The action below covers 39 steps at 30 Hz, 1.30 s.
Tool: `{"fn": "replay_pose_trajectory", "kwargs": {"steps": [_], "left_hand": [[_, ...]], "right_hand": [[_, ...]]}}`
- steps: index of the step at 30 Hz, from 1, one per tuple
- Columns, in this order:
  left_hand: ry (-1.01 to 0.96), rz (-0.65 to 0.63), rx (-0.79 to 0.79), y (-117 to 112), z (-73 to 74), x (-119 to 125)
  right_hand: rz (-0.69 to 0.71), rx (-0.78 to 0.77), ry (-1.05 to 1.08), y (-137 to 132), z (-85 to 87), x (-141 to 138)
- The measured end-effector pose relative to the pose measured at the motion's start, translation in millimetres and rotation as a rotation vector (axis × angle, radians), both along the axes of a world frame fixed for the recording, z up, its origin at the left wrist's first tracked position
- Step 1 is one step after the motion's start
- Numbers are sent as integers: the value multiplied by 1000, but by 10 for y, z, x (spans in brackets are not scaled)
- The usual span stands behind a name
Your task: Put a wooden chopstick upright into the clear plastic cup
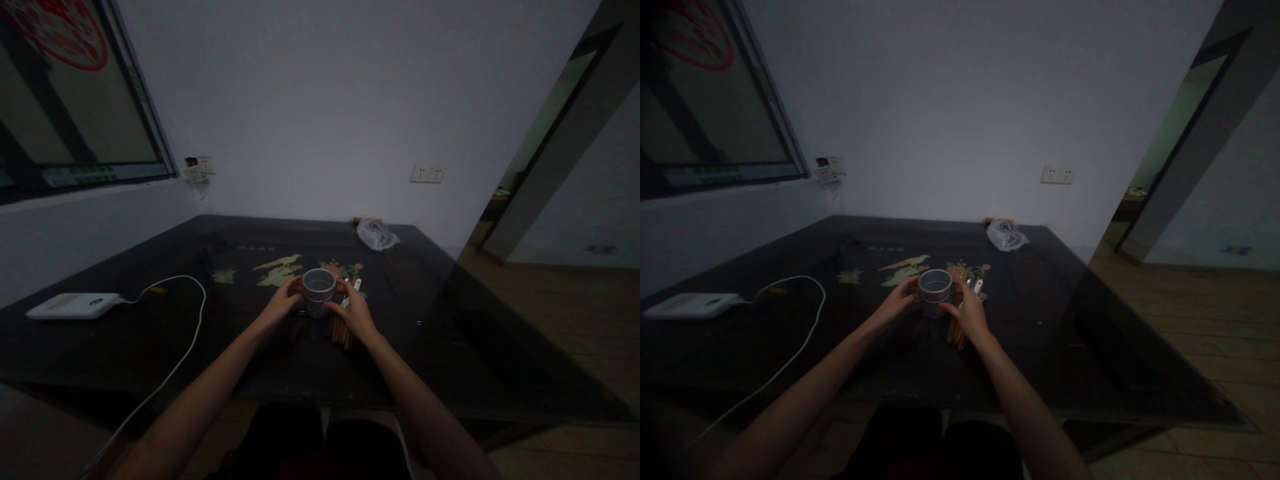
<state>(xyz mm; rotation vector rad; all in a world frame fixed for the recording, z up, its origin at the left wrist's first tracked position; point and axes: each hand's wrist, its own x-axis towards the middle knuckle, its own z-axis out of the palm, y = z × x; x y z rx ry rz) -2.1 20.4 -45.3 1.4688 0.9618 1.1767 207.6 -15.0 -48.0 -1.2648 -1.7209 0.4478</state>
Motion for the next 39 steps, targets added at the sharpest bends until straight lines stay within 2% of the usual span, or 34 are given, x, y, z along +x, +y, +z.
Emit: {"fn": "replay_pose_trajectory", "kwargs": {"steps": [8, 13, 16, 20, 25, 28, 33, 36, 39], "left_hand": [[-38, 140, 119, 5, 76, -49], [-57, 287, 218, -54, 182, -55], [-56, 295, 314, -122, 245, -52], [28, 172, 435, -256, 280, -66], [455, -18, 772, -449, 234, -10], [577, -153, 921, -555, 179, 124], [751, -415, 923, -659, 111, 337], [819, -463, 874, -656, 92, 374], [846, -455, 828, -623, 65, 374]], "right_hand": [[7, 23, 86, 54, -11, 37], [16, 38, 255, 77, 27, 67], [-3, 15, 346, 75, 71, 96], [-29, 1, 402, 63, 141, 136], [-76, 15, 376, 61, 192, 188], [-80, 9, 371, 59, 211, 212], [-94, 18, 307, 75, 202, 261], [-83, 14, 236, 150, 179, 305], [-123, 24, 89, 290, 219, 324]]}}
